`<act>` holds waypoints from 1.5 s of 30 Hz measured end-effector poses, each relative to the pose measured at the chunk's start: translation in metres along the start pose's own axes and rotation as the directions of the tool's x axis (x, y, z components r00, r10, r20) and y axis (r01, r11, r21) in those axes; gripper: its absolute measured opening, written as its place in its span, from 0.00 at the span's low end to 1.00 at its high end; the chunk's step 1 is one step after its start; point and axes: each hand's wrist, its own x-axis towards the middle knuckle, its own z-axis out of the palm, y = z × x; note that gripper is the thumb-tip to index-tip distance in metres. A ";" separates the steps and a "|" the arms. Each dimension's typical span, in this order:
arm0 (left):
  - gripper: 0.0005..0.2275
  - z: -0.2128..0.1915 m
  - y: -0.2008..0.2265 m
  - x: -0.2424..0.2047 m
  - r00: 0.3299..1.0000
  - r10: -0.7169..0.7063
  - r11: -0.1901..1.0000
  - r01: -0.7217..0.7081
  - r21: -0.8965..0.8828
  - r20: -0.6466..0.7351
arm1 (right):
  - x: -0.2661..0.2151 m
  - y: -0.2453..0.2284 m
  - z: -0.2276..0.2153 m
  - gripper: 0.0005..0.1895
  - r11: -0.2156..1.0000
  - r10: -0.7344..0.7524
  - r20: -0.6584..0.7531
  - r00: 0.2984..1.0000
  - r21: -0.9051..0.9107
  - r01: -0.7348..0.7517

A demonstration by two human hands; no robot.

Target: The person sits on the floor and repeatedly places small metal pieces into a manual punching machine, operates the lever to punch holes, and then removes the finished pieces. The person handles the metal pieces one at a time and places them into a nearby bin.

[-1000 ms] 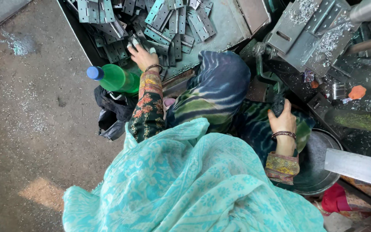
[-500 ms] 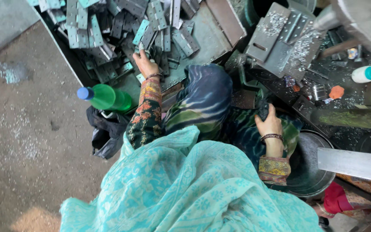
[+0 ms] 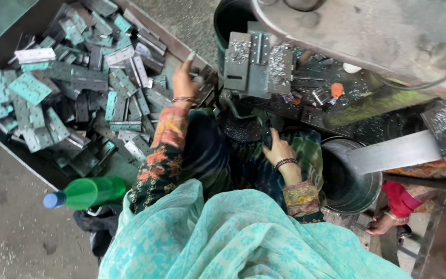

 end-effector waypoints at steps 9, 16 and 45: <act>0.27 0.120 0.092 -0.006 0.966 0.118 0.986 -0.141 0.084 0.232 | -0.007 -0.003 -0.008 0.45 0.999 -0.021 0.004 1.000 0.042 0.020; 0.15 0.112 0.135 -0.039 0.705 -0.014 0.783 -0.434 0.446 0.710 | -0.011 -0.009 -0.014 0.46 0.999 -0.008 0.028 1.000 0.042 0.007; 0.17 0.154 0.118 -0.012 0.801 0.030 0.771 -0.399 0.496 0.599 | 0.016 0.036 0.050 0.44 1.000 -0.021 -0.071 0.997 0.013 0.022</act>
